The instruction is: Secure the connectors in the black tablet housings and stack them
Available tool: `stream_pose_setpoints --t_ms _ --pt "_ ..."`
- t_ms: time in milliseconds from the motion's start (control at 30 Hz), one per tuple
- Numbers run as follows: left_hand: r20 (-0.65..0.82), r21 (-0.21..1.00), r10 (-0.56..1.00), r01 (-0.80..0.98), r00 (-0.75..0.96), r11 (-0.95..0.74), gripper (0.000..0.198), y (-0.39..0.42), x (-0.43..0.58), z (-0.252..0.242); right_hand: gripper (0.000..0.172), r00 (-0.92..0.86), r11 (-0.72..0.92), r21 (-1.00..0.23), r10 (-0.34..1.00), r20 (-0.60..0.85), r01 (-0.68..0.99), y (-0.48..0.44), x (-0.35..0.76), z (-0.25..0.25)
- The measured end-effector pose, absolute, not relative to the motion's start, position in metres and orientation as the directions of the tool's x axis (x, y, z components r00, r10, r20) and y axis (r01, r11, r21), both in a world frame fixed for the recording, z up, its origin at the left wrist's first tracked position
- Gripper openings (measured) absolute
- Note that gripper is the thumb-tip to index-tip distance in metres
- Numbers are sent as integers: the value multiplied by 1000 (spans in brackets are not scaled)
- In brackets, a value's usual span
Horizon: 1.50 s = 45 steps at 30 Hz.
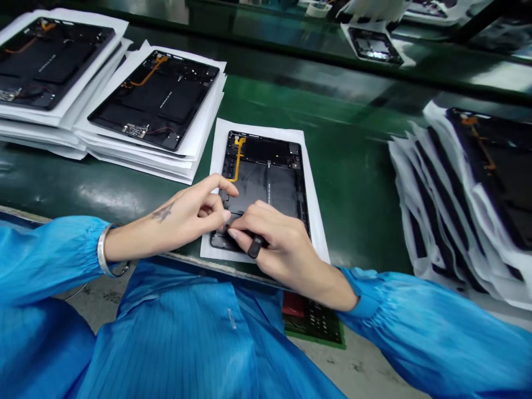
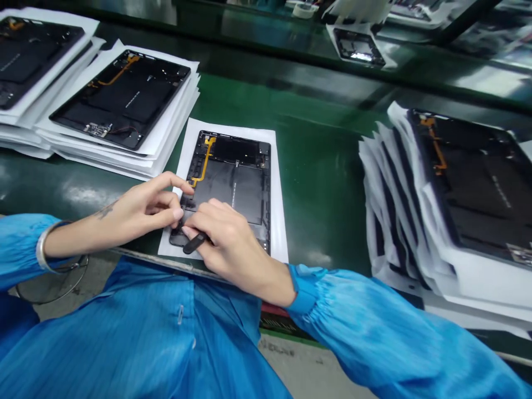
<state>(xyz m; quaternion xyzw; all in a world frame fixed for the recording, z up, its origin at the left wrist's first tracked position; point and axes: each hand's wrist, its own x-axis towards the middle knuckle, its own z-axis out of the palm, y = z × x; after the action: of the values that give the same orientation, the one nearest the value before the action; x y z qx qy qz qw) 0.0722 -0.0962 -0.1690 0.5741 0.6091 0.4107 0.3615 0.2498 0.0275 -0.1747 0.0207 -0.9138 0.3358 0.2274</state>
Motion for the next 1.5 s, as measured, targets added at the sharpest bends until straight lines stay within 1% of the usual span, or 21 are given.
stream_pose_setpoints --t_ms 67,100,167,233,333,667,800,867,933,1033,1100,1167,1267,1500 --pt "214 794 970 599 -117 -103 10 -104 71 -169 16 -898 766 -623 150 413 -158 28 250 -176" --pt "292 721 950 677 -106 -147 5 -107 71 -169 16 -900 762 -632 168 402 -140 29 251 -177" --pt "397 608 916 764 -59 -214 4 -112 73 -168 16 -907 755 -645 186 379 -114 29 252 -177" --pt "446 563 895 785 -22 -261 4 -114 76 -166 17 -911 748 -655 194 365 -103 30 254 -177" --pt "474 543 880 786 4 -296 6 -112 81 -165 17 -912 744 -659 188 365 -111 32 254 -177" --pt "431 593 902 754 -2 -281 4 -109 83 -163 18 -895 765 -621 142 423 -172 31 251 -177" --pt "393 574 920 780 6 -250 3 -109 83 -161 15 -876 802 -569 133 463 -179 30 254 -176" --pt "379 526 925 813 37 -248 5 -110 81 -162 14 -864 846 -513 143 483 -147 28 258 -174" --pt "373 435 924 864 85 -255 7 -113 78 -165 16 -857 900 -419 117 502 -122 27 261 -174" --pt "339 267 923 922 182 -279 11 -120 74 -171 19 -857 949 -266 -6 515 -167 25 264 -178" --pt "296 190 925 935 237 -300 12 -125 72 -173 21 -861 955 -211 -75 503 -207 23 264 -182" --pt "260 147 926 936 274 -318 13 -129 73 -172 24 -873 955 -194 -110 475 -226 23 264 -185" --pt "241 105 921 935 306 -338 14 -132 75 -166 28 -890 951 -200 -129 437 -236 22 264 -188" --pt "218 55 915 932 340 -359 19 -129 80 -155 34 -910 948 -228 -116 398 -220 21 263 -189"
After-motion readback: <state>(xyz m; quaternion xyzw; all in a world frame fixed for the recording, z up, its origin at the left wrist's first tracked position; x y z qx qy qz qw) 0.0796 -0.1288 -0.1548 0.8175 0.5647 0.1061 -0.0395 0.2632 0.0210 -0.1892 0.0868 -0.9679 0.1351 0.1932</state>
